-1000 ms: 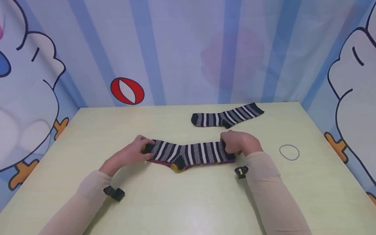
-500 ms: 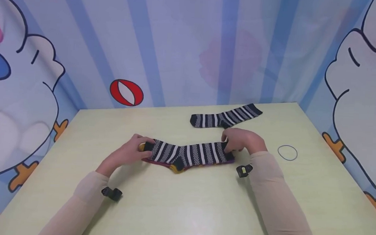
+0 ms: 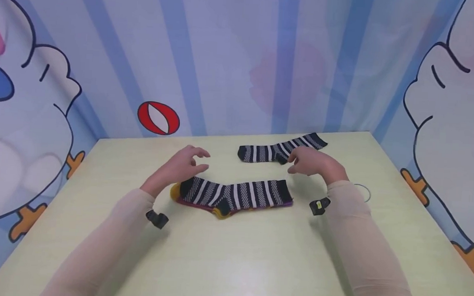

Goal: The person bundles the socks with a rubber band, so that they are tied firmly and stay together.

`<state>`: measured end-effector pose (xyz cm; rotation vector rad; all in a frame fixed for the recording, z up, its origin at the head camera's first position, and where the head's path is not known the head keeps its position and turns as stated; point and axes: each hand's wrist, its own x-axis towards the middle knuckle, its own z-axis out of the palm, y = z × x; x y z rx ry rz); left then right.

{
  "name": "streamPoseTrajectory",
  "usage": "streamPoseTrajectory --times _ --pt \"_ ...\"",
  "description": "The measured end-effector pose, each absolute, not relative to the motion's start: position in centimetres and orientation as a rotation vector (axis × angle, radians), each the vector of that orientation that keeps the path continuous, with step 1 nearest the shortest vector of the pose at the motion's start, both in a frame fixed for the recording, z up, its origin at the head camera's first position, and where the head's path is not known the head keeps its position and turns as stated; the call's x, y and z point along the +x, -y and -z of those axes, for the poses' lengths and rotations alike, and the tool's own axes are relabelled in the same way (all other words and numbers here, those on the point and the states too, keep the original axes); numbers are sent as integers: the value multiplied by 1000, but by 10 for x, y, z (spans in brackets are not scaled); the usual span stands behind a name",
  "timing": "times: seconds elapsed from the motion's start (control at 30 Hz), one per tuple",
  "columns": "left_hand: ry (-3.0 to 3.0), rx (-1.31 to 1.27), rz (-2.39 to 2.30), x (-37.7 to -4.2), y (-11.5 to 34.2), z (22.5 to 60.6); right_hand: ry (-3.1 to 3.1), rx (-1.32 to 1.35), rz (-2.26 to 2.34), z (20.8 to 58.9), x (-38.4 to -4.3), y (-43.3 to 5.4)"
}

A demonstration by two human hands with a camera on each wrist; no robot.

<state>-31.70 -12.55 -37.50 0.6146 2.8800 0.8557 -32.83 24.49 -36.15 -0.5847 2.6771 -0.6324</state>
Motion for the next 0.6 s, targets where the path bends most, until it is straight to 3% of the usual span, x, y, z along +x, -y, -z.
streamPoseTrajectory --times 0.27,0.6 --pt "-2853 567 -919 -349 92 367 -2704 -478 797 365 -356 -272" --pt "-2795 537 -968 -366 51 369 -2821 -230 797 387 -385 -322"
